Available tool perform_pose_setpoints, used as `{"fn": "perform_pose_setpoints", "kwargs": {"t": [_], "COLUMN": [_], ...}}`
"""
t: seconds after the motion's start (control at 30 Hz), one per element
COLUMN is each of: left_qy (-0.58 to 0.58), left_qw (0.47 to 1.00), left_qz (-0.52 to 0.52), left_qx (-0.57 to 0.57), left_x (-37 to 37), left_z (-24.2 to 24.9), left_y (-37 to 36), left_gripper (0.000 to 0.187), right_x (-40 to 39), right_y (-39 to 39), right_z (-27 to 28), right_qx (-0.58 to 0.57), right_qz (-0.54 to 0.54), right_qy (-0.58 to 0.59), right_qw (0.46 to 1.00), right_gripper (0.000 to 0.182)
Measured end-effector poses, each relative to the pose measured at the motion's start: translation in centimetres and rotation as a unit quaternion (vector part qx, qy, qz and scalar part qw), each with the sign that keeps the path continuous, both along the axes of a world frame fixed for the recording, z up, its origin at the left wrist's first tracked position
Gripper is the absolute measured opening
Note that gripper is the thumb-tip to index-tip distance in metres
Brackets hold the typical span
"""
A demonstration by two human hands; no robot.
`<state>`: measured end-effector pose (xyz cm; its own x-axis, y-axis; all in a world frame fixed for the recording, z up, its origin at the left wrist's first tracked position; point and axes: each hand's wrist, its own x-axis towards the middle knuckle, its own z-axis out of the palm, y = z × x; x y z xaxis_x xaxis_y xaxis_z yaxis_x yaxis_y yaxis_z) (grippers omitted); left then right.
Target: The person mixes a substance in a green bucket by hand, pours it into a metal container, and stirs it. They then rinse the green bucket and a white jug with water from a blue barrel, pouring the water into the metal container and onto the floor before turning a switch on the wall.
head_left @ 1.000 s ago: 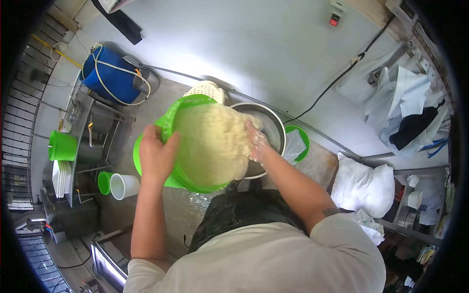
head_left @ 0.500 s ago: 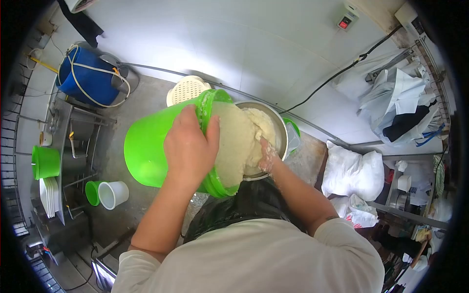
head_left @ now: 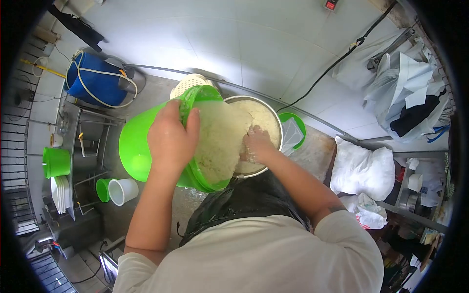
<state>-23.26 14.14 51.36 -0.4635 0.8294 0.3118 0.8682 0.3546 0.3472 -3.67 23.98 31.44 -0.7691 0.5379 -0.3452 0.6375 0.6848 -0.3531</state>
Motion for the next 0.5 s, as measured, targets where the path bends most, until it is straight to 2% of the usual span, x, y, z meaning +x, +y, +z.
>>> {"fn": "perform_pose_setpoints", "kwargs": {"t": [0.07, 0.1, 0.17, 0.27, 0.37, 0.47, 0.5], "left_qy": [0.001, -0.007, -0.016, -0.03, -0.059, -0.087, -0.105], "left_qw": [1.0, 1.0, 1.0, 0.999, 0.997, 0.995, 0.992], "left_qz": [0.001, 0.006, 0.013, 0.028, 0.041, 0.049, 0.068], "left_qx": [0.0, -0.007, -0.014, -0.008, -0.017, -0.01, -0.019], "left_x": [0.2, 0.3, 0.3, 0.0, -0.9, -1.6, -1.6], "left_z": [0.2, 0.4, 0.5, 0.4, 0.4, 0.3, 0.5], "left_y": [0.1, 0.1, 0.1, -0.4, -0.6, -1.0, -1.1], "left_gripper": [0.042, 0.043, 0.044, 0.043, 0.045, 0.046, 0.046], "right_x": [-0.8, -1.3, -2.2, -2.0, -2.1, -2.1, -1.9], "right_y": [0.2, 0.4, 0.7, 0.8, 1.1, 1.4, 1.3], "right_z": [-0.5, -0.7, -1.5, -8.4, -5.1, -7.1, -6.3], "right_qx": [-0.001, 0.0, -0.016, 0.045, -0.008, -0.059, -0.061], "right_qz": [0.07, 0.071, 0.101, 0.132, 0.128, 0.102, 0.102], "right_qy": [-0.075, -0.073, -0.145, -0.113, -0.116, -0.118, -0.119], "right_qw": [0.995, 0.995, 0.984, 0.984, 0.985, 0.986, 0.986], "right_gripper": [0.057, 0.057, 0.04, 0.03, 0.026, 0.025, 0.025]}}
